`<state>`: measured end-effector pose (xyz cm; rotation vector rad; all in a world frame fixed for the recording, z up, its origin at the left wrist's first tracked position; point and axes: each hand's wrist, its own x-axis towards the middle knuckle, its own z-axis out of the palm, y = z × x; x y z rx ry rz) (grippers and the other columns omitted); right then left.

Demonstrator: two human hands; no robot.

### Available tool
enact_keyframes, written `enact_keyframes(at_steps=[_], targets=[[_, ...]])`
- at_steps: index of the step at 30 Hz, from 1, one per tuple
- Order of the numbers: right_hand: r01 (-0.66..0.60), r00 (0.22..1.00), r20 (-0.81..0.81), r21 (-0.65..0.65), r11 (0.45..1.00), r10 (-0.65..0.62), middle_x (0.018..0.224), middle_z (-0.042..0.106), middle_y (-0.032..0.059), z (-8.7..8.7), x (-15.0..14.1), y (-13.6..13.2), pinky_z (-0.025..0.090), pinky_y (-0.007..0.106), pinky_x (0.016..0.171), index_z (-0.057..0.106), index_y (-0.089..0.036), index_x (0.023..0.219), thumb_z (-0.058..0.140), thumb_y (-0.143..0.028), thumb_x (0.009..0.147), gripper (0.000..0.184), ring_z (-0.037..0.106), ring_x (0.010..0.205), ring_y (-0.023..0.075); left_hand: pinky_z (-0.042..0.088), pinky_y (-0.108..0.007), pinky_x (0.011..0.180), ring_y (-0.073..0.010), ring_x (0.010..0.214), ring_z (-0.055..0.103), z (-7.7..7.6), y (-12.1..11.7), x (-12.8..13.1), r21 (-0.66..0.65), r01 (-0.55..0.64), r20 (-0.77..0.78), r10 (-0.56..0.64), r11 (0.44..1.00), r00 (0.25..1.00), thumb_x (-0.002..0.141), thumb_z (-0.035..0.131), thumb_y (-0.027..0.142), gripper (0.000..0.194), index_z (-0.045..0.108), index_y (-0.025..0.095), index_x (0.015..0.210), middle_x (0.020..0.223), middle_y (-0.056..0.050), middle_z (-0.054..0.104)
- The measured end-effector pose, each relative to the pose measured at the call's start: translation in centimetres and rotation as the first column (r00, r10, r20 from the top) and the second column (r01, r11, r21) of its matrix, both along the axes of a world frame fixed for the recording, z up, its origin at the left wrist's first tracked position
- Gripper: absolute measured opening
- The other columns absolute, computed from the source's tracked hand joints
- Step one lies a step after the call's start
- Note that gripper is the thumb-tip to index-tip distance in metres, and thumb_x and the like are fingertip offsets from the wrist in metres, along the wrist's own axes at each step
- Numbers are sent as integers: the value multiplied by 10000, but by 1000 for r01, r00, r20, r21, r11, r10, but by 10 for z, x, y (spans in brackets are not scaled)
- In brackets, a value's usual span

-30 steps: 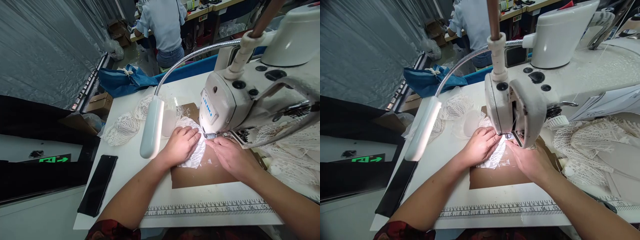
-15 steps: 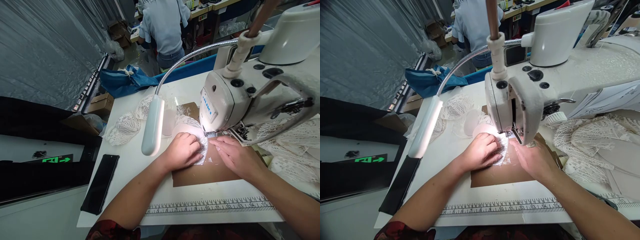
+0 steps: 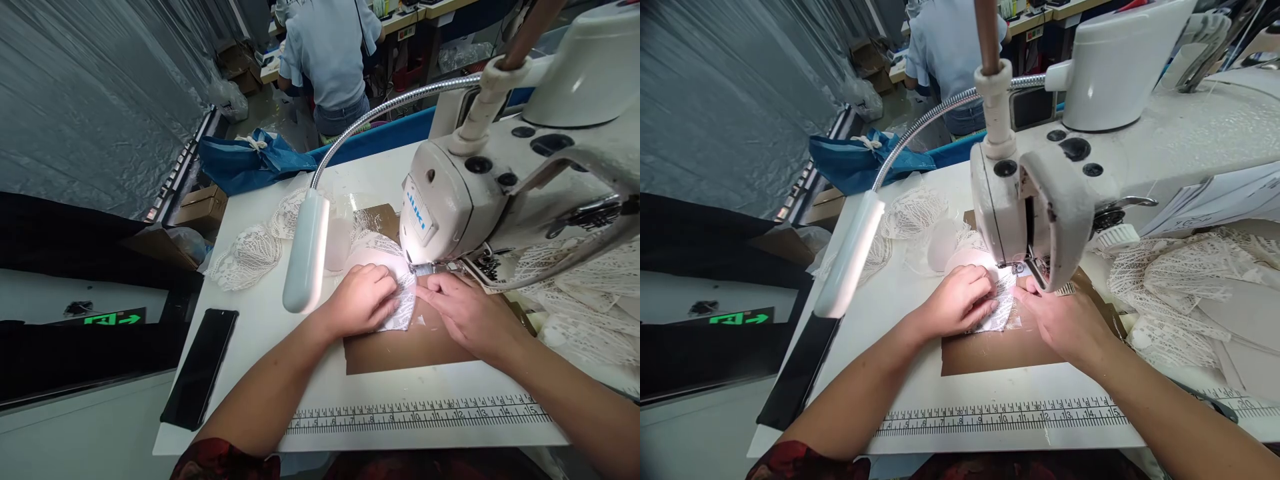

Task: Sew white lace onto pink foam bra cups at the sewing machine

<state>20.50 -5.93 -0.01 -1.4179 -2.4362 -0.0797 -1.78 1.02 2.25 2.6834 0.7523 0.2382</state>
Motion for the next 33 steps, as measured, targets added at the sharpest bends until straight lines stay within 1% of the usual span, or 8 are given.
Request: enact_keyframes(at_steps=[3, 6, 11, 20, 24, 26, 29, 33], targets=[[-10, 999, 45, 28, 1000, 9, 895, 667, 52, 0, 0, -1, 341, 275, 525, 712, -175, 1106, 449, -23, 756, 463, 528, 678, 156, 422, -362, 860, -238, 1059, 540, -2, 0, -2, 79, 97, -16, -96, 992, 995, 970, 424, 380, 378, 583, 145, 1220, 1310, -115, 595], [-22, 999, 49, 39, 999, 20, 876, 653, 69, -1, 1, -2, 332, 277, 534, 719, -152, 1075, 441, 1, 728, 470, 511, 681, 157, 409, -389, 898, -254, 1159, 500, -4, 1, -4, 121, 183, -63, -177, 976, 982, 1005, 347, 370, 465, 483, 135, 1382, 1438, -115, 509], [-35, 999, 25, 53, 998, 34, 831, 633, 69, -5, 1, -4, 358, 287, 600, 717, -128, 1088, 428, 19, 742, 474, 516, 715, 170, 402, -403, 918, -260, 1165, 490, -6, 2, -6, 120, 186, -99, -175, 975, 980, 1008, 337, 362, 477, 498, 125, 1388, 1446, -91, 505], [107, 990, 89, 54, 993, -112, 796, 616, 31, 1, -5, 1, 292, 295, 582, 699, -215, 1125, 448, -21, 805, 451, 490, 704, 164, 396, -419, 828, -291, 1094, 500, -8, 1, -2, 187, 121, -121, -99, 975, 988, 986, 355, 432, 526, 501, 131, 1392, 1471, -129, 467], [136, 986, 95, 19, 991, -137, 778, 605, 21, 4, -4, 0, 284, 298, 587, 692, -236, 1127, 452, -32, 811, 446, 493, 695, 162, 384, -423, 821, -284, 1077, 505, -11, -1, -2, 211, 88, -72, -74, 974, 995, 988, 350, 435, 515, 518, 134, 1371, 1456, -131, 484], [108, 992, 63, 1, 994, -108, 826, 623, 30, 2, -1, -2, 294, 294, 592, 683, -232, 1156, 449, -45, 824, 447, 509, 734, 170, 381, -427, 838, -278, 1080, 508, -12, -1, -3, 203, 80, -31, -75, 976, 997, 985, 362, 430, 489, 547, 144, 1336, 1434, -135, 507], [-5, 1000, -4, -48, 999, 5, 883, 628, 48, -3, 5, -6, 326, 289, 635, 675, -209, 1161, 439, -55, 839, 428, 517, 806, 183, 379, -428, 867, -268, 1080, 516, -13, -2, -4, 181, 82, 28, -89, 980, 996, 978, 384, 410, 425, 605, 181, 1260, 1387, -127, 546], [-135, 990, -65, -107, 985, 129, 868, 597, 41, -5, 10, -8, 331, 295, 677, 659, -217, 1143, 426, -27, 824, 438, 471, 761, 168, 388, -407, 876, -241, 1050, 532, -13, -2, -5, 153, 104, 86, -118, 983, 989, 977, 398, 357, 370, 634, 203, 1215, 1272, -116, 609]])
